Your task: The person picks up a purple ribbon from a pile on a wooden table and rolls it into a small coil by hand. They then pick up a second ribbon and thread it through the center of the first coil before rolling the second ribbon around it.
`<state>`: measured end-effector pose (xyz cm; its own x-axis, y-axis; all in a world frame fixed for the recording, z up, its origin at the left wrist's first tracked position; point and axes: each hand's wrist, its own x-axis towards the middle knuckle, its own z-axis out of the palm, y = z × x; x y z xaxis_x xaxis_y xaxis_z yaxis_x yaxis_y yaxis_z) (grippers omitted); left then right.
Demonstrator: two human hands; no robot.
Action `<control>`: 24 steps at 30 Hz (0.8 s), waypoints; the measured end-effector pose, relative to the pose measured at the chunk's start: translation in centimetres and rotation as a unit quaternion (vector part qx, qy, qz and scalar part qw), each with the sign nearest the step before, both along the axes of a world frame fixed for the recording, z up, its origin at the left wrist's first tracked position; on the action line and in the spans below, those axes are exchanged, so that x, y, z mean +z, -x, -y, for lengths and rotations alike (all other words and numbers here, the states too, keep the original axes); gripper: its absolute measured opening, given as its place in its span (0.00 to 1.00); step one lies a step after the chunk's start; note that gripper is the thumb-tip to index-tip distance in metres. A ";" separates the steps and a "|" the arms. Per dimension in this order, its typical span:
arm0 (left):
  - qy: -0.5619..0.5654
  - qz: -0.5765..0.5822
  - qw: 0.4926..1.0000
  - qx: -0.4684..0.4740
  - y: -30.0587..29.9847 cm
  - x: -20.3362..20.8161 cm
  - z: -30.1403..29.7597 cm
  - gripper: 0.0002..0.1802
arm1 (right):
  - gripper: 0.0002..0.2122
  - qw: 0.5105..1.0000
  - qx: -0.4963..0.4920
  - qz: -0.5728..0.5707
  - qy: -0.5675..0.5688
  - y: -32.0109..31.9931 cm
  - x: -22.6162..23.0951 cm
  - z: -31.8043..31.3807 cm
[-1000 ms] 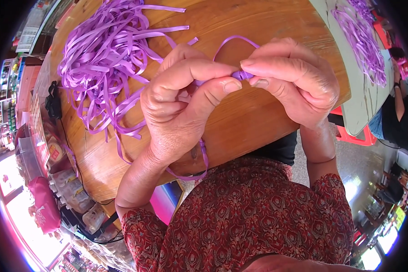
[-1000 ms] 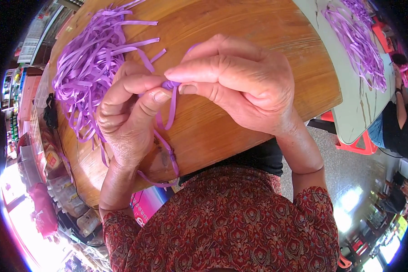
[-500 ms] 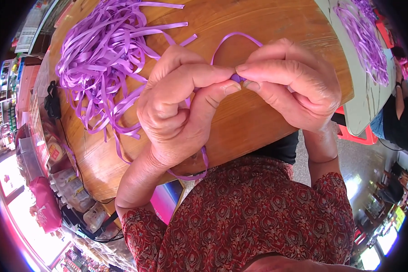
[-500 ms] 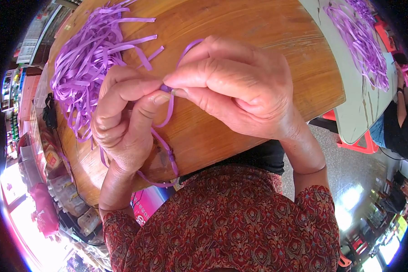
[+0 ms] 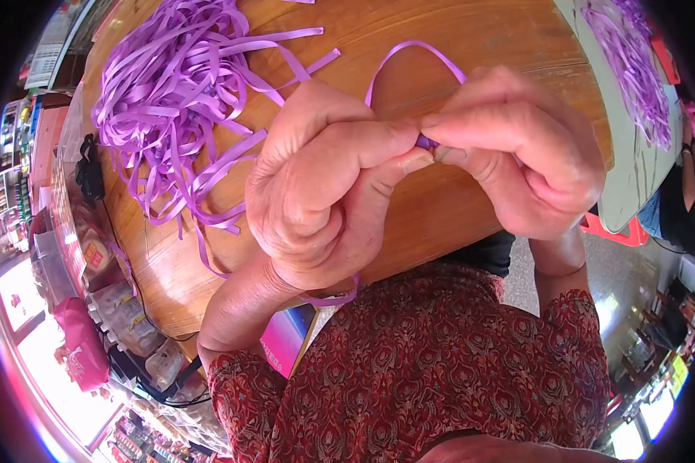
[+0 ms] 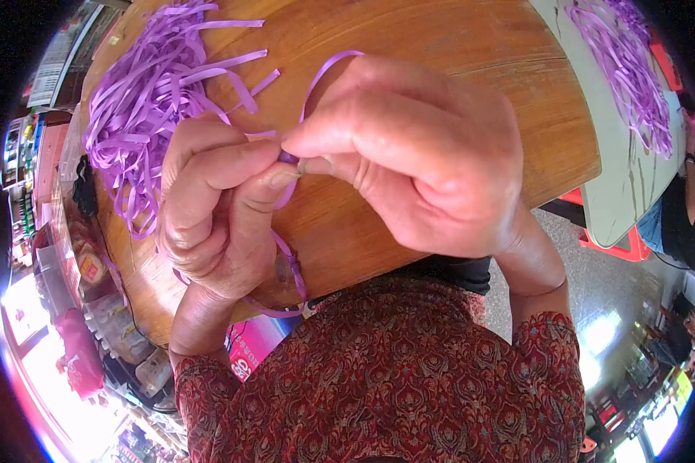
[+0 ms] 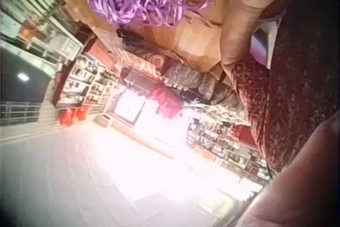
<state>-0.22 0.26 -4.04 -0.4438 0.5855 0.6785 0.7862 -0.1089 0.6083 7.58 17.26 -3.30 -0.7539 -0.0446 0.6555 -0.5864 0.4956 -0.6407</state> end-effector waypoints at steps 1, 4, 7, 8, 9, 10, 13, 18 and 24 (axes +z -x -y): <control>0.004 0.008 1.000 0.002 -0.1 -0.2 0.0 0.09 | 0.07 1.000 0.000 0.003 0.002 0.1 0.1 -0.2; 0.008 0.025 1.000 -0.006 0.0 -0.4 0.1 0.09 | 0.08 0.998 0.026 0.049 -0.014 0.0 0.4 -0.4; 0.014 0.057 0.998 -0.022 0.3 0.1 -0.1 0.09 | 0.08 0.983 0.041 0.112 0.142 -0.3 0.2 0.0; 0.021 0.083 0.996 -0.027 0.4 0.3 -0.2 0.08 | 0.09 0.986 0.017 0.095 0.133 -0.2 0.2 0.0; 0.020 0.080 0.996 -0.027 0.3 0.4 -0.1 0.08 | 0.09 0.989 -0.008 0.077 0.124 -0.2 0.3 0.0; 0.017 0.090 0.995 -0.026 0.3 0.4 -0.1 0.08 | 0.09 0.990 -0.009 0.075 0.122 -0.1 0.2 -0.1; 0.007 0.100 0.995 -0.022 0.3 0.4 -0.2 0.08 | 0.10 0.998 -0.008 0.022 0.063 0.0 0.0 -0.2; 0.017 0.109 0.994 0.000 0.0 0.4 0.1 0.09 | 0.12 0.988 -0.030 0.047 0.141 -0.4 0.1 0.4; 0.036 0.079 0.996 0.010 0.3 0.4 0.1 0.09 | 0.11 0.999 -0.027 -0.011 0.021 0.1 -0.3 -0.5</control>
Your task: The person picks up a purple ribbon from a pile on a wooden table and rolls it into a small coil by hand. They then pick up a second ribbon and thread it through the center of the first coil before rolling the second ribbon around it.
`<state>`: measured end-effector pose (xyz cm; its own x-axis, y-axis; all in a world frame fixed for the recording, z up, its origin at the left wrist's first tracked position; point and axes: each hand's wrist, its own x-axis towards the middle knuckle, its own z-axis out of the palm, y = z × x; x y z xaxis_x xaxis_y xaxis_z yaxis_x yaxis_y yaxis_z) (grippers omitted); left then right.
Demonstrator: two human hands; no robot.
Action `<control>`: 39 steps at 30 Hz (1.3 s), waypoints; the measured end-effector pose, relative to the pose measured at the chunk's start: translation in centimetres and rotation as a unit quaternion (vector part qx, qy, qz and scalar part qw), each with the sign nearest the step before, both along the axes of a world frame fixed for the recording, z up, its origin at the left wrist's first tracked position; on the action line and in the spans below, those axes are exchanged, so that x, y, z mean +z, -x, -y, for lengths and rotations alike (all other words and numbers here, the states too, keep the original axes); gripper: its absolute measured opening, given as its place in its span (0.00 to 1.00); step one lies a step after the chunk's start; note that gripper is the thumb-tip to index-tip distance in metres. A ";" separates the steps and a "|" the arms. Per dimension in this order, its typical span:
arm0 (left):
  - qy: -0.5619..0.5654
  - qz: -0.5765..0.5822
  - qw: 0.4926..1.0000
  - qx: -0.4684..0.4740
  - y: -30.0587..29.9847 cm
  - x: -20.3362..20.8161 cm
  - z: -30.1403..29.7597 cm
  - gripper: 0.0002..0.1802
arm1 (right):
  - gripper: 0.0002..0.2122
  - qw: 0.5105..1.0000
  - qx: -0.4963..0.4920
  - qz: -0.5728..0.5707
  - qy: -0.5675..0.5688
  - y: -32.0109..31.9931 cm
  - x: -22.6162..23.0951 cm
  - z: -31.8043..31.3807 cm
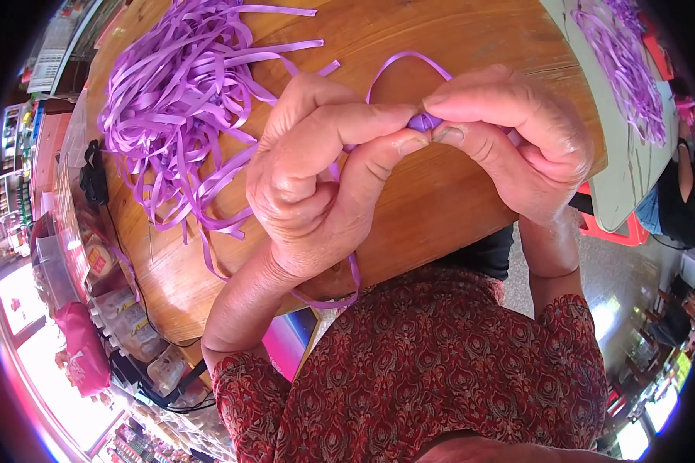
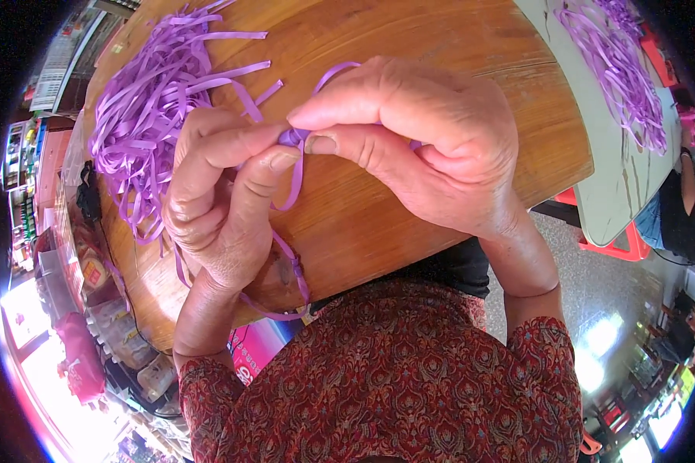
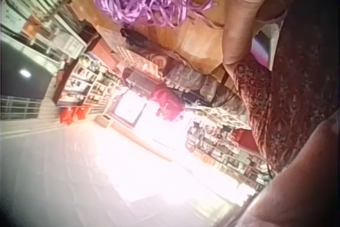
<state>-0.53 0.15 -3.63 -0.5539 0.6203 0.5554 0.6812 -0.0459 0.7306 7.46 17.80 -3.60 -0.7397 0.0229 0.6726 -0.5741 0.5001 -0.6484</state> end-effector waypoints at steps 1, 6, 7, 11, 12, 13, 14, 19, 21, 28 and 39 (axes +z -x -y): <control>0.002 0.023 1.000 -0.004 -0.1 0.0 0.1 0.09 | 0.11 1.000 0.000 0.000 0.000 0.1 0.0 0.0; -0.011 0.064 0.998 -0.015 -0.2 -0.3 0.0 0.08 | 0.11 1.000 0.000 0.002 -0.014 0.1 0.3 0.0; -0.012 0.101 0.995 -0.012 -0.4 -0.2 0.1 0.08 | 0.11 1.000 0.000 0.002 -0.015 0.1 0.3 0.0; -0.020 0.136 0.990 -0.017 -0.2 -0.4 0.1 0.08 | 0.11 1.000 0.005 -0.008 0.000 0.2 0.4 0.1; -0.021 0.136 0.990 -0.017 -0.2 -0.3 0.2 0.08 | 0.11 1.000 0.002 -0.007 0.001 0.2 0.4 0.1; -0.016 0.118 0.993 -0.023 -0.1 -0.3 0.3 0.08 | 0.11 1.000 0.002 -0.007 0.001 0.2 0.3 0.1; -0.011 0.100 0.994 -0.030 0.0 -0.2 0.3 0.08 | 0.11 1.000 -0.004 -0.008 -0.008 0.2 0.3 0.1; -0.016 0.084 0.996 -0.034 0.0 -0.3 0.2 0.08 | 0.10 1.000 0.008 -0.016 -0.008 0.1 0.2 0.0; -0.019 0.071 0.997 -0.036 0.0 -0.2 0.3 0.08 | 0.09 1.000 0.004 -0.015 -0.014 0.1 0.2 0.1; -0.015 -0.020 1.000 -0.006 -0.4 -0.2 0.2 0.09 | 0.08 0.999 0.002 -0.013 -0.029 0.1 0.2 0.4; -0.041 -0.012 0.999 -0.022 -0.2 -0.5 0.2 0.06 | 0.07 0.975 0.073 0.108 0.181 -0.4 -0.3 1.2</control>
<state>-0.32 -0.02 -4.15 -0.5130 0.5964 0.6174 0.6942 -0.1347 0.7070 7.87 16.62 -3.88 -0.8763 0.1135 0.4683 -0.4526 0.1392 -0.8808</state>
